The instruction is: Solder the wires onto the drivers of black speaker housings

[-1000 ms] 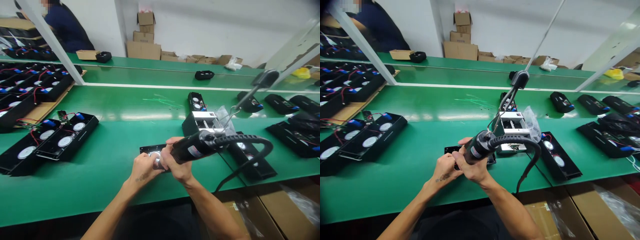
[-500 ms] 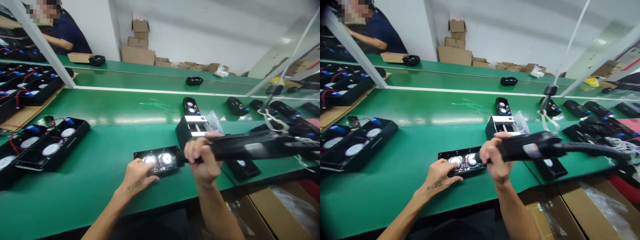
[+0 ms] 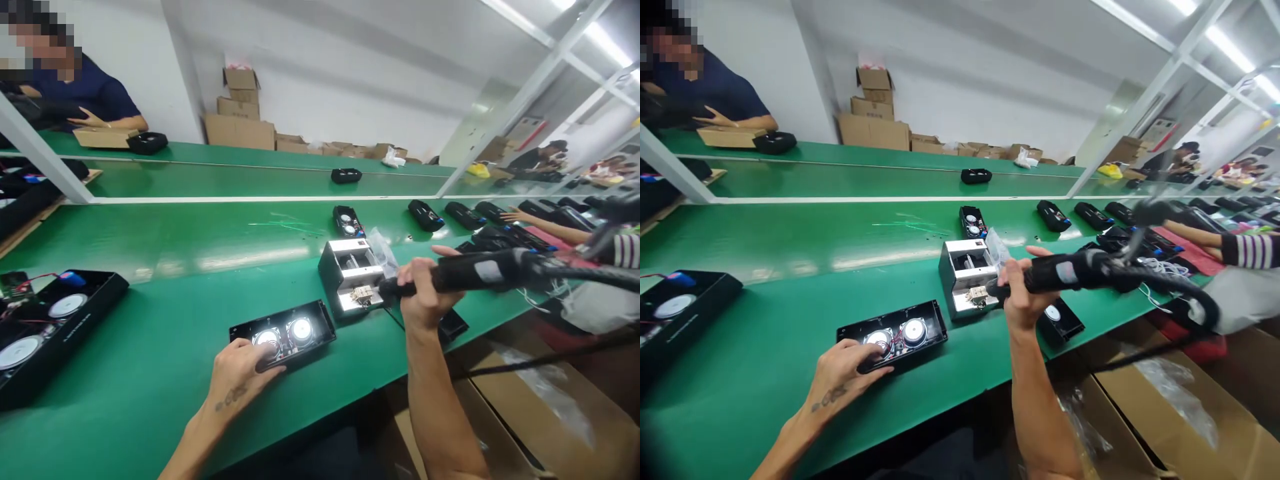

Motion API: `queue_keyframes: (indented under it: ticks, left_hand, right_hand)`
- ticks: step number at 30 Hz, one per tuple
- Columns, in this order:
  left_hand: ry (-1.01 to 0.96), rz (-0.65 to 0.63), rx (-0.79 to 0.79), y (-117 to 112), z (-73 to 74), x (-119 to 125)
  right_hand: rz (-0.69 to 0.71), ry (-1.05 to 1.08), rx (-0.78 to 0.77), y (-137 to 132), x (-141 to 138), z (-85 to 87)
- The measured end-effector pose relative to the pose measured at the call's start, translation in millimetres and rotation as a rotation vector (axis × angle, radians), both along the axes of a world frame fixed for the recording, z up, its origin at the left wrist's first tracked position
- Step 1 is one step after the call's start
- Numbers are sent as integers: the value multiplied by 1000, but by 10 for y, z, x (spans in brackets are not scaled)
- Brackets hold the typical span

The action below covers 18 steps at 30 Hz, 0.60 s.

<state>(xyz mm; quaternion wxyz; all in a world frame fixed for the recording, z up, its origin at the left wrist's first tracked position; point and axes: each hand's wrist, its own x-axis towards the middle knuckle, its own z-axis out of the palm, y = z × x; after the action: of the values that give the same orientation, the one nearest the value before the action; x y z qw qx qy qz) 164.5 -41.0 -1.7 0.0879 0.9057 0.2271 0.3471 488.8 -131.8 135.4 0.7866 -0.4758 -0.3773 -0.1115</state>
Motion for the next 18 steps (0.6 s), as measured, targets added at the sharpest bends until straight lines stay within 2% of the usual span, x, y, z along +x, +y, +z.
queue_keyframes:
  ticks: [3, 6, 10, 13, 18]
  left_hand:
    - [23, 16, -21, -4, 4, -2]
    - [55, 26, -49, -9, 31, 3]
    - [64, 37, -77, -25, 61, 15]
    - [58, 48, -89, -42, 56, 22]
    - [87, 74, -129, -65, 70, 28]
  right_hand:
    - [53, 80, -140, 35, -23, -84]
    - [43, 105, -205, 108, 40, -195]
    - [160, 104, -330, 54, -45, -185]
    - [388, 172, -339, -55, -381, -118]
    - [774, 218, -143, -62, -1189, -142]
